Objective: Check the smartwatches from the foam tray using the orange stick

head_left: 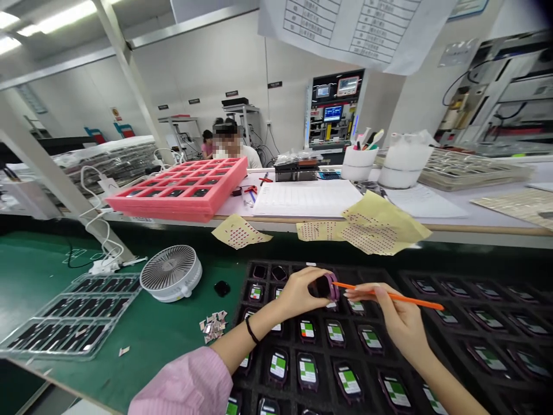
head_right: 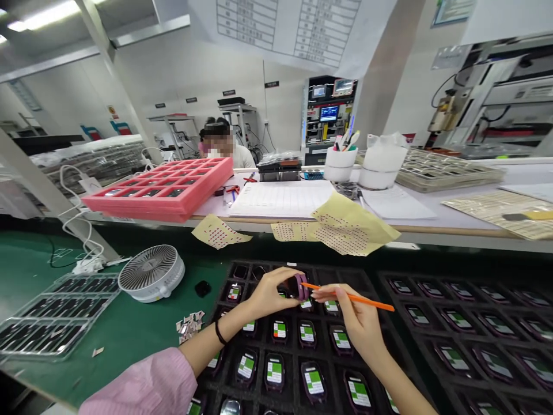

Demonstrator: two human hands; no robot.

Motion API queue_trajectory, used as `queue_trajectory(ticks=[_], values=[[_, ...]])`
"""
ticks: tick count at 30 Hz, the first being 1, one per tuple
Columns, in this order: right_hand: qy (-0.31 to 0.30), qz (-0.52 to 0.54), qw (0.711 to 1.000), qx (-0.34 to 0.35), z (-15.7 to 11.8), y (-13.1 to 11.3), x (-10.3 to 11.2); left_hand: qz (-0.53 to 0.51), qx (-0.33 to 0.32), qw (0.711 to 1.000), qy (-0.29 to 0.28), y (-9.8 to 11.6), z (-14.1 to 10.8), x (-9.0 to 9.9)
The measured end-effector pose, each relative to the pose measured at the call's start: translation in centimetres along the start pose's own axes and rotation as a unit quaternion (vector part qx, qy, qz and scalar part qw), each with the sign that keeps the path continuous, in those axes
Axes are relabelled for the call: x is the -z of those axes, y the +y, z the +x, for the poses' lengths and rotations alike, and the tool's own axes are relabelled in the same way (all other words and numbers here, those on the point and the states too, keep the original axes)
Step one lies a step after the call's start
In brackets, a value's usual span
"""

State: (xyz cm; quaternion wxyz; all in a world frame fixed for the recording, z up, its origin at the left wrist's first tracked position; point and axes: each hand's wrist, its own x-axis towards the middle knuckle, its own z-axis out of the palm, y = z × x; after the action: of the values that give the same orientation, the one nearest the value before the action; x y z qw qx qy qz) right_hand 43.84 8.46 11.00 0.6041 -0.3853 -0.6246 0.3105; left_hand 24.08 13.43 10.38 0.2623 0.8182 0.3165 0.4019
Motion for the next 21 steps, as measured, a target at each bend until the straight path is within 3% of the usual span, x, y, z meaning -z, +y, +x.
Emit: queue_trajectory(ticks=[6, 9, 16, 21], values=[[0.056, 0.066, 0.995, -0.051, -0.3, 0.9, 0.6, 0.0, -0.021, 1.0, -0.001, 0.1, -0.3, -0.1], [0.075, 0.047, 0.99, -0.107, 0.0, 1.5, 0.5, 0.011, -0.024, 1.0, 0.001, -0.1, -0.3, -0.2], [-0.084, 0.108, 0.955, -0.263, 0.6, 1.8, -0.5, 0.062, -0.021, 0.998, -0.015, -0.1, -0.5, -0.4], [-0.083, 0.144, 0.944, -0.285, 0.3, 1.7, -1.2, 0.037, -0.038, 0.998, -0.018, -0.5, -0.6, -0.9]])
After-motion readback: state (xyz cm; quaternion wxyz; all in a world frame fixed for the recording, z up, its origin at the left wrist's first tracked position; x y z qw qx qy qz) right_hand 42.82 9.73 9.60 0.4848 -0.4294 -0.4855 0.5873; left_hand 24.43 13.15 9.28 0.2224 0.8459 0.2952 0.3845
